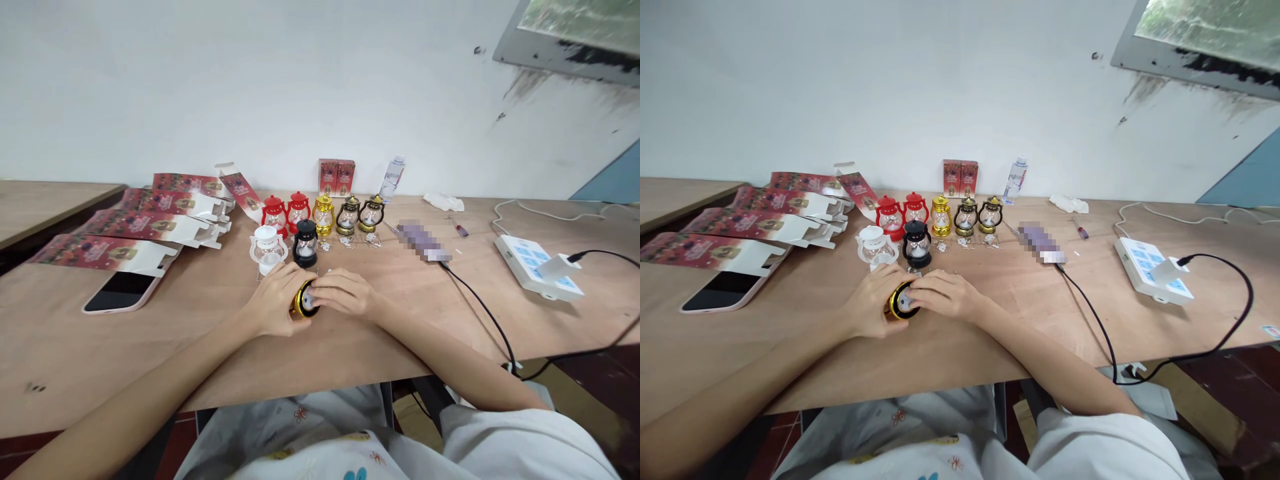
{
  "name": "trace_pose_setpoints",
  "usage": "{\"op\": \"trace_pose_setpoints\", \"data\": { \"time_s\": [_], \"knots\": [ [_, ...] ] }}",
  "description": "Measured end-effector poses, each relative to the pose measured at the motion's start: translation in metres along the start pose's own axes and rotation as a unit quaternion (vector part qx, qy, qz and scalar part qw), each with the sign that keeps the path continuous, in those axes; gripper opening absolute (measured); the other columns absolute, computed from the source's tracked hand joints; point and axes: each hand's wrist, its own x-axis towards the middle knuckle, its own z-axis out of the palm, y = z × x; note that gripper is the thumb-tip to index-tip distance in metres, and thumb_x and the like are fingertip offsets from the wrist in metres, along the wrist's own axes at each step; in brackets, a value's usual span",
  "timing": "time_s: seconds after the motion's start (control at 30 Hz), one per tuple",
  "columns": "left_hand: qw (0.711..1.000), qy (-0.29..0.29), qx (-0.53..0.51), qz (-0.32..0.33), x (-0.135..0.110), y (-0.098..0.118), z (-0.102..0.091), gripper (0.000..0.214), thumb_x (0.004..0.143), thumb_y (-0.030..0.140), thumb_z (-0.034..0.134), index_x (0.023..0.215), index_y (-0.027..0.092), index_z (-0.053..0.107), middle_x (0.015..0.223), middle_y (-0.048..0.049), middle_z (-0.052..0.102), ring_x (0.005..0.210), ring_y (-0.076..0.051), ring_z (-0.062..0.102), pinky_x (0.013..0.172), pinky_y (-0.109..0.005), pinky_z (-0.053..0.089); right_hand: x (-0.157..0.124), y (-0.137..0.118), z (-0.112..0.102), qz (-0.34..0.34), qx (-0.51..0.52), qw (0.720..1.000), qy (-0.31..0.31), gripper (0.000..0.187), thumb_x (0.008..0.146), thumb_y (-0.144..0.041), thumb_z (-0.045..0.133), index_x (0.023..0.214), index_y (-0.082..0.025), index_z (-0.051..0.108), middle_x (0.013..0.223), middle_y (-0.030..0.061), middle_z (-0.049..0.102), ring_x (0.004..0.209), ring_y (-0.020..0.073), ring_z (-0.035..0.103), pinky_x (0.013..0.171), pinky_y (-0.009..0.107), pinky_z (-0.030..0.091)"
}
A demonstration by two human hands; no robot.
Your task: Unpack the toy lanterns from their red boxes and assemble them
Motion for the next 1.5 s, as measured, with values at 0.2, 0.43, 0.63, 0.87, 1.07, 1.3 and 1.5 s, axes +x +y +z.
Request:
{"op": "trace_pose_setpoints", "data": {
  "time_s": [0.2, 0.43, 0.63, 0.87, 1.07, 1.3, 1.5],
  "knots": [
    [1.0, 0.0, -0.028, 0.007, 0.001, 0.002, -0.003, 0.038, 0.064, 0.026, 0.056, 0.1, 0.016, 0.05, 0.089, -0.007, 0.061, 0.081, -0.022, 0.053, 0.072, -0.036, 0.042, -0.002, -0.001, 0.003, 0.039, 0.039, 0.998, -0.014, 0.019, 0.088, -0.027, 0.056, 0.099, -0.016, 0.068, 0.089, 0.0058, 0.072, 0.088, 0.0125, 0.062, 0.075, 0.028, 0.055],
    [0.998, 0.025, -0.049, 0.008, 0.0, 0.004, 0.002, 0.04, 0.063, 0.022, 0.056, 0.102, 0.017, 0.048, 0.089, -0.0064, 0.06, 0.084, -0.022, 0.052, 0.072, -0.034, 0.045, -0.001, -0.003, 0.004, 0.028, 0.058, 0.997, 0.048, 0.012, 0.085, -0.018, 0.061, 0.093, -0.015, 0.069, 0.087, 0.0061, 0.072, 0.084, 0.0124, 0.061, 0.071, 0.025, 0.055],
    [0.997, 0.039, -0.059, 0.011, 0.0, 0.004, 0.004, 0.045, 0.061, 0.02, 0.055, 0.105, 0.016, 0.048, 0.091, -0.007, 0.059, 0.084, -0.021, 0.051, 0.073, -0.034, 0.046, -0.002, -0.004, -0.001, -0.014, -0.01, 1.0, 0.018, 0.015, 0.088, -0.014, 0.054, 0.092, -0.013, 0.068, 0.089, 0.007, 0.072, 0.087, 0.0131, 0.064, 0.075, 0.026, 0.056],
    [0.996, 0.034, -0.082, -0.017, 0.001, 0.008, 0.001, 0.046, 0.06, 0.021, 0.056, 0.105, 0.018, 0.048, 0.093, -0.0061, 0.06, 0.085, -0.022, 0.053, 0.076, -0.035, 0.047, 0.001, -0.006, -0.01, -0.146, -0.139, 0.979, -0.011, 0.014, 0.087, -0.012, 0.053, 0.093, -0.008, 0.066, 0.099, 0.0142, 0.071, 0.092, 0.0163, 0.067, 0.083, 0.03, 0.058],
    [0.995, 0.035, -0.09, -0.032, 0.001, 0.01, 0.002, 0.047, 0.059, 0.022, 0.055, 0.106, 0.018, 0.049, 0.092, -0.006, 0.06, 0.086, -0.022, 0.054, 0.076, -0.036, 0.047, 0.001, -0.008, -0.011, -0.177, -0.176, 0.968, -0.022, 0.017, 0.084, -0.011, 0.058, 0.097, -0.002, 0.064, 0.097, 0.0193, 0.071, 0.092, 0.0202, 0.069, 0.088, 0.033, 0.057],
    [0.995, 0.042, -0.087, -0.016, 0.0, 0.009, 0.004, 0.047, 0.059, 0.021, 0.054, 0.106, 0.019, 0.048, 0.093, -0.0061, 0.059, 0.087, -0.023, 0.054, 0.077, -0.036, 0.047, 0.001, -0.008, -0.01, -0.188, -0.208, 0.96, -0.019, 0.017, 0.088, -0.015, 0.053, 0.097, -0.006, 0.064, 0.095, 0.014, 0.072, 0.087, 0.0168, 0.069, 0.086, 0.031, 0.058],
    [0.996, 0.036, -0.078, -0.028, 0.0, 0.007, 0.004, 0.05, 0.058, 0.022, 0.054, 0.107, 0.019, 0.049, 0.093, -0.0061, 0.061, 0.087, -0.024, 0.056, 0.076, -0.036, 0.048, 0.005, -0.009, -0.01, -0.176, -0.213, 0.961, -0.01, 0.015, 0.088, -0.013, 0.05, 0.091, -0.008, 0.064, 0.091, 0.0129, 0.073, 0.081, 0.0149, 0.069, 0.078, 0.028, 0.059]
  ]
}}
